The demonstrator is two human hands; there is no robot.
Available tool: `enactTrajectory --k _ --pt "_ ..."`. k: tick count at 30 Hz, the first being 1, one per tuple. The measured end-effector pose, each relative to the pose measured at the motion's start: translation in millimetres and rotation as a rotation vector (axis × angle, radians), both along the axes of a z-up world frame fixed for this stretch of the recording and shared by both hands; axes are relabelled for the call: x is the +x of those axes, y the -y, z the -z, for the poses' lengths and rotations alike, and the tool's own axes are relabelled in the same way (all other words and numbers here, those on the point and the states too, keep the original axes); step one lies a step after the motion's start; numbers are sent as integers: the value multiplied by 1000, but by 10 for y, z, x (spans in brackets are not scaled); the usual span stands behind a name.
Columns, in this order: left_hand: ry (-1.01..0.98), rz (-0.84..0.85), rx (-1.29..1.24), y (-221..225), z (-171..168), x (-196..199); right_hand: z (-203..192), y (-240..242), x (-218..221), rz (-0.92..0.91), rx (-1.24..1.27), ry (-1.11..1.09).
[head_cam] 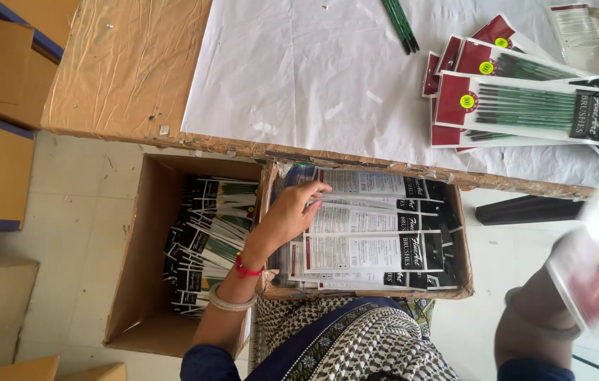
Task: The person takes paintbrushes from a table and places them into individual plastic sleeves.
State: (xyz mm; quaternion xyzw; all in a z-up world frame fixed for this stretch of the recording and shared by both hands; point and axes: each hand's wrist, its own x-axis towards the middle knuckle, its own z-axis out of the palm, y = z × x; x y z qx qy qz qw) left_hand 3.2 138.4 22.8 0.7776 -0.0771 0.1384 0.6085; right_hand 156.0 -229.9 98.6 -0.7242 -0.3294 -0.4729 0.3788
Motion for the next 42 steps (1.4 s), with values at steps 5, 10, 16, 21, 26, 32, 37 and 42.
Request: enactTrajectory --k 5,10,16,21,26,32,37,42 --pt "-660 41 735 79 1690 175 -254 -310 195 -58 -632 -494" --pt "-139 -234 916 138 1567 150 342 -907 -362 -446 -638 -810" --pt "44 -106 841 315 557 -15 656 -1336 -455 -484 -821 -445" --pt "469 -183 816 448 -194 -262 695 -1186 -581 -641 -753 -762" --pt "542 -223 -136 560 -1141 -104 879 -910 -889 -871 -117 -1177" --pt "72 -227 -33 705 -119 32 421 -1108 -824 -848 180 -1320" --pt "-1 -243 -44 761 -365 15 -5 -886 -534 -508 14 -442" --pt "161 -161 -128 784 -509 -53 -559 -1220 -557 -493 -608 -132"
